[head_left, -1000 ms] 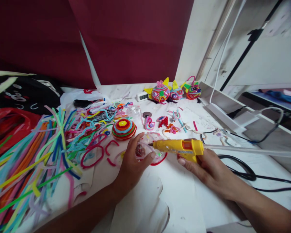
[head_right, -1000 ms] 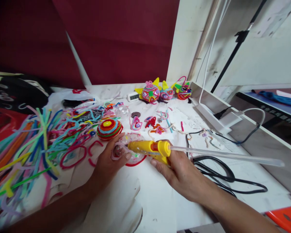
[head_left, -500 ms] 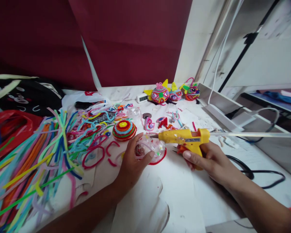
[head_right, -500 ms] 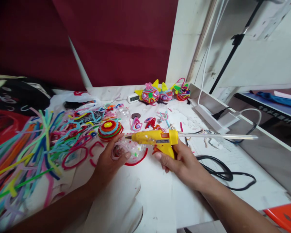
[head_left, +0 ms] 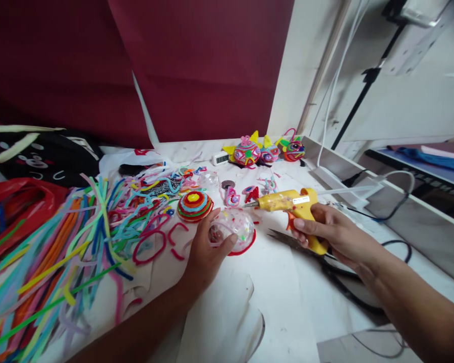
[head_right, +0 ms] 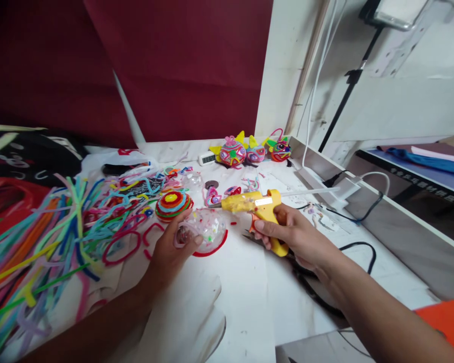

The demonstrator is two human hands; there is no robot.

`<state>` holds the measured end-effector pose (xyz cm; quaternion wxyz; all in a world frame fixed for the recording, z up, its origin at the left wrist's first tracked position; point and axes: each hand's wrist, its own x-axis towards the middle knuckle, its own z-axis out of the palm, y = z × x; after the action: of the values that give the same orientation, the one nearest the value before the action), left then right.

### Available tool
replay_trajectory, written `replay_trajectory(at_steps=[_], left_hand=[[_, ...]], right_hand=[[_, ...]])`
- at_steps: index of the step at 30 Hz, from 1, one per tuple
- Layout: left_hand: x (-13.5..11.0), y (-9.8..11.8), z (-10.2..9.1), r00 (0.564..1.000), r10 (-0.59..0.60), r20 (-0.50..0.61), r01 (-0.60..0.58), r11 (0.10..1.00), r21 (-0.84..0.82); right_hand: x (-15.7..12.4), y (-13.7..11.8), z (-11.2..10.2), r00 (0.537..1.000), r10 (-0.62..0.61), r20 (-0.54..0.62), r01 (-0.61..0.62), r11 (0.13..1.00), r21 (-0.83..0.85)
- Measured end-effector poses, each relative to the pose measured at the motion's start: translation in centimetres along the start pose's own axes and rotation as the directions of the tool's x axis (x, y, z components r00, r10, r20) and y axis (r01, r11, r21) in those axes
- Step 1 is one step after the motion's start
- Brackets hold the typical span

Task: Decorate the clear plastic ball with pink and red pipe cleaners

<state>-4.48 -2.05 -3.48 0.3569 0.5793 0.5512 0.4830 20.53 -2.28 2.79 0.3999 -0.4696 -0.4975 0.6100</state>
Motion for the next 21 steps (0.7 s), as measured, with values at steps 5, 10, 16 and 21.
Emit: replay_trajectory(at_steps=[5, 10, 16, 21], left_hand=[[-0.1, 0.1, -0.3, 0.999, 0.029, -0.023, -0.029, 1.0, -0.005], [-0.1, 0.1, -0.6, 0.998, 0.047, -0.036, -0.047, 0.999, -0.007], [-0.2, 0.2, -0.8, 0.998, 0.048, -0.048, -0.048, 0.999, -0.004], [-0.3, 0.2, -1.0, 0.997, 0.058, -0.057, -0.058, 0.998, 0.004]], right_hand=[[-0.1, 0.4, -2.6, 0.99, 0.143, 0.022, -0.141, 0.987, -0.077], [-0.1, 1.4, -4.4, 0.972, 0.232, 0.043, -0.214, 0.943, -0.254], [0.6, 2.5, -4.9, 0.987, 0.158, 0.022, -0.13, 0.877, -0.462], [0.9, 2.9, -5.4, 0.998, -0.042, -0.052, -0.017, 0.597, -0.802]])
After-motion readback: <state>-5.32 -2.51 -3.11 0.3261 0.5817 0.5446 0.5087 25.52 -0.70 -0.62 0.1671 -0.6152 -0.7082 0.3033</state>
